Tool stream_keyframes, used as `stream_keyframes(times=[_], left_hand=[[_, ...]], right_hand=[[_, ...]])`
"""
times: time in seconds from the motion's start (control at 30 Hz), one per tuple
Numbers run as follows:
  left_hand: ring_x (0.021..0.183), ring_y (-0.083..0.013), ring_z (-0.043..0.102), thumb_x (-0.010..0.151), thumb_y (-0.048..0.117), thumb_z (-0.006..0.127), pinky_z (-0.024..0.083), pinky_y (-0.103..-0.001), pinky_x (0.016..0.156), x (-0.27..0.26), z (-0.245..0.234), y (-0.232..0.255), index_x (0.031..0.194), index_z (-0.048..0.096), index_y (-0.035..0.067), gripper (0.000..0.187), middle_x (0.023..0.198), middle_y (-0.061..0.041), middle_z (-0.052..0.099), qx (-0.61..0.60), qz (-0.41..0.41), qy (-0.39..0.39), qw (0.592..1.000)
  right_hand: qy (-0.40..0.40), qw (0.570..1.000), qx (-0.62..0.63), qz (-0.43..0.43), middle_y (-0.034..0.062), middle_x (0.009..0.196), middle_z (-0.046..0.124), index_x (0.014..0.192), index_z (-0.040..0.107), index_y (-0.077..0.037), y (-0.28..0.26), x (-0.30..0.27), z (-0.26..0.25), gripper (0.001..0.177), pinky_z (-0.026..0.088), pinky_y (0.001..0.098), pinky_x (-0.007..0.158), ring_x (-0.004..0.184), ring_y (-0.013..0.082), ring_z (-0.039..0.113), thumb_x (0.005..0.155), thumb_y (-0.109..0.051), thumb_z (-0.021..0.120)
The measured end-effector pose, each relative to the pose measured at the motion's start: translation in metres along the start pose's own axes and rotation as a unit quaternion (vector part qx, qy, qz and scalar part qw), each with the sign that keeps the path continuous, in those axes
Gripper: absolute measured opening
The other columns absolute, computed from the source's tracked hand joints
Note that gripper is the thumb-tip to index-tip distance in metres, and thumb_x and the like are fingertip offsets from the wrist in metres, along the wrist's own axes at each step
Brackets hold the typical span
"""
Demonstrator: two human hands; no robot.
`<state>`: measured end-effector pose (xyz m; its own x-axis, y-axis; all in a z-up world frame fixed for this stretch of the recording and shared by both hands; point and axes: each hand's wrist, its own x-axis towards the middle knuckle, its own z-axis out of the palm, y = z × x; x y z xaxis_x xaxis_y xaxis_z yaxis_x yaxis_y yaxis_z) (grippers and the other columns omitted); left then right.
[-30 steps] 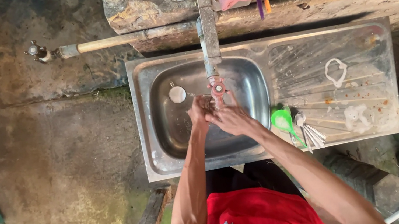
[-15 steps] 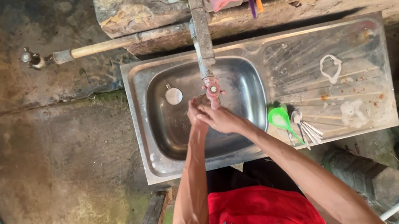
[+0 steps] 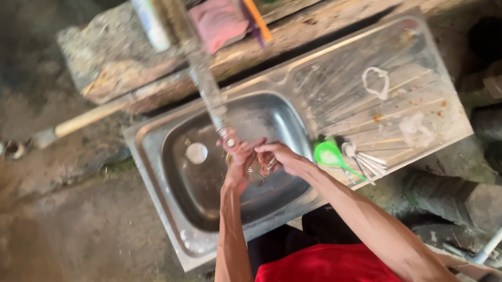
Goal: Washing various dishes and utensils at an outdoor sink.
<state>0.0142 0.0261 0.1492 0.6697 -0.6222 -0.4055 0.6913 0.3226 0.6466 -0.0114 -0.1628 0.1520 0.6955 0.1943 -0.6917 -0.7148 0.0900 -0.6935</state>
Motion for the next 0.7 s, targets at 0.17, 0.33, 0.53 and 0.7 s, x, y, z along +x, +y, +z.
stream_keyframes(times=[0.17,0.33,0.53,0.7], left_hand=[[0.131,-0.0255,0.06,0.097,0.067,0.039,0.052,-0.04,0.105,0.01,0.024,-0.003,0.14,0.058,0.001,0.082,0.145,-0.013,0.06,-0.155,-0.001,-0.041,0.987],[0.134,-0.0202,0.053,0.103,0.039,0.05,0.042,-0.043,0.106,0.044,-0.034,-0.089,0.153,0.045,0.009,0.058,0.151,-0.008,0.052,-0.016,-0.038,0.118,0.992],[0.125,-0.0337,0.07,0.106,0.035,0.044,0.055,-0.048,0.107,0.054,-0.05,-0.123,0.144,0.045,-0.001,0.052,0.138,-0.021,0.062,0.042,-0.088,0.101,0.99],[0.126,-0.0262,0.067,0.105,0.04,0.046,0.051,-0.041,0.105,0.026,-0.003,-0.098,0.15,0.048,0.01,0.054,0.14,-0.011,0.068,0.099,-0.128,0.14,0.977]], right_hand=[[-0.006,0.955,0.277,0.102,-0.0016,0.071,0.067,0.084,0.069,-0.017,-0.028,-0.032,-0.006,0.014,0.047,0.0296,0.046,0.057,0.0144,0.065,0.088,-0.029,0.073],[0.027,0.945,0.317,0.078,-0.0036,0.073,0.066,0.09,0.068,-0.017,-0.045,-0.053,-0.031,0.013,0.052,0.0335,0.052,0.06,0.0151,0.064,0.085,-0.026,0.076],[-0.021,0.977,0.176,-0.119,0.0066,0.078,0.07,0.091,0.065,-0.008,-0.164,-0.12,-0.082,0.019,0.052,0.0324,0.059,0.071,0.0202,0.074,0.098,-0.026,0.064],[0.066,0.946,0.194,-0.252,0.005,0.096,0.072,0.098,0.067,-0.012,-0.316,-0.224,-0.128,0.016,0.051,0.0337,0.078,0.091,0.0177,0.066,0.1,-0.022,0.055]])
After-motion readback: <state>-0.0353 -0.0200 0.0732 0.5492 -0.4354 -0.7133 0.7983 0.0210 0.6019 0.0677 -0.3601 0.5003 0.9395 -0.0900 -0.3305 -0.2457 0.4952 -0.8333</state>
